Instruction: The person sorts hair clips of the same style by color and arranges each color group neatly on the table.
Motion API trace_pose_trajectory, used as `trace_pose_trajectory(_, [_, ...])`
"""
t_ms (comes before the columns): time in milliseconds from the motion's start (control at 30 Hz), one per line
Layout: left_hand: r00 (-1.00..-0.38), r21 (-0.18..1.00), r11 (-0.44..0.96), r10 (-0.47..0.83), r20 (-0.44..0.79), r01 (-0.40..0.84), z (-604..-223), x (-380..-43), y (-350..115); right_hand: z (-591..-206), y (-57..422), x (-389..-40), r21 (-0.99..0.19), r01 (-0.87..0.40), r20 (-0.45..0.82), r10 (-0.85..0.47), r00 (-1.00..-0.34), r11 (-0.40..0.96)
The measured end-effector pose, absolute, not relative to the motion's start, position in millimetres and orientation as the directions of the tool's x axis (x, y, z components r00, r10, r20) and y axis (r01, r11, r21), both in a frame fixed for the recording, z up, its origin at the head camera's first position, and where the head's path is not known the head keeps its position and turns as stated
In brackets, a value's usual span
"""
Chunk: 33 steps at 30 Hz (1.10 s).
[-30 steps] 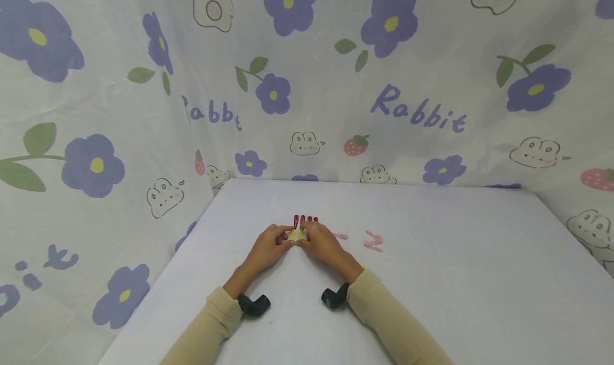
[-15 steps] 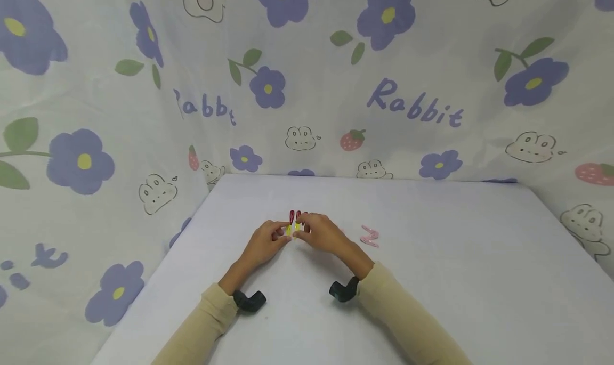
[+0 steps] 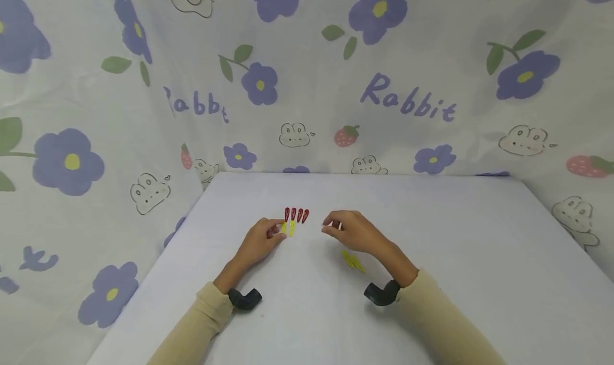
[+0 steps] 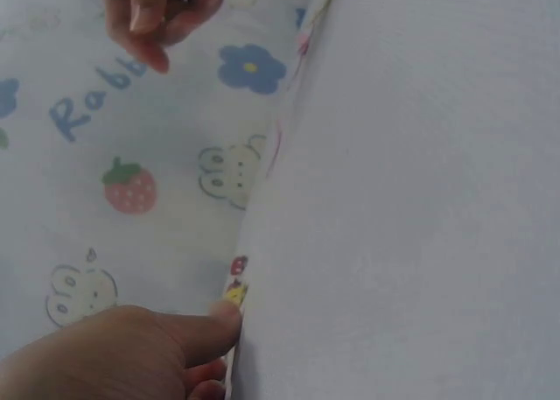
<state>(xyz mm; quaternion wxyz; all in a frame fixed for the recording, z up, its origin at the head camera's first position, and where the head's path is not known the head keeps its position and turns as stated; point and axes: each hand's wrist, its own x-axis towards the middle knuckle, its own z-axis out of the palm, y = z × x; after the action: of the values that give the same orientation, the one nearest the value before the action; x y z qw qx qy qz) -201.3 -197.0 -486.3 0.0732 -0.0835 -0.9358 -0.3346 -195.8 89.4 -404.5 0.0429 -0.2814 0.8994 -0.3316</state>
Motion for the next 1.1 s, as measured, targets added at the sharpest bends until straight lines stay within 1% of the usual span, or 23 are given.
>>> trace_pose_trajectory(267, [-0.977, 0.61, 0.768, 0.095, 0.193, 0.195, -486, -202, -201, -419, 125, -190, -0.612, -0.484, 0.104, -0.544, -0.833, 0.625])
trace_pose_trajectory(567, [-0.978, 0.617, 0.762, 0.105, 0.182, 0.197, -487, -202, -198, -443, 154, -185, -0.587, -0.54, 0.091, -0.614, -0.784, 0.603])
trace_pose_trajectory(700, [-0.975, 0.617, 0.759, 0.107, 0.195, 0.207, -487, -201, -197, -448, 160, -185, -0.583, -0.55, 0.075, -0.634, -0.77, 0.598])
trace_pose_trajectory(867, [-0.975, 0.621, 0.755, 0.108, 0.195, 0.208, -487, -202, -196, -449, 161, -185, -0.598, -0.529, 0.044, -0.635, -0.772, 0.602])
trace_pose_trajectory(1100, [-0.976, 0.615, 0.762, 0.105, 0.191, 0.203, -488, -202, -197, -457, 160, -187, -0.599, -0.541, 0.057, -0.643, -0.764, 0.59])
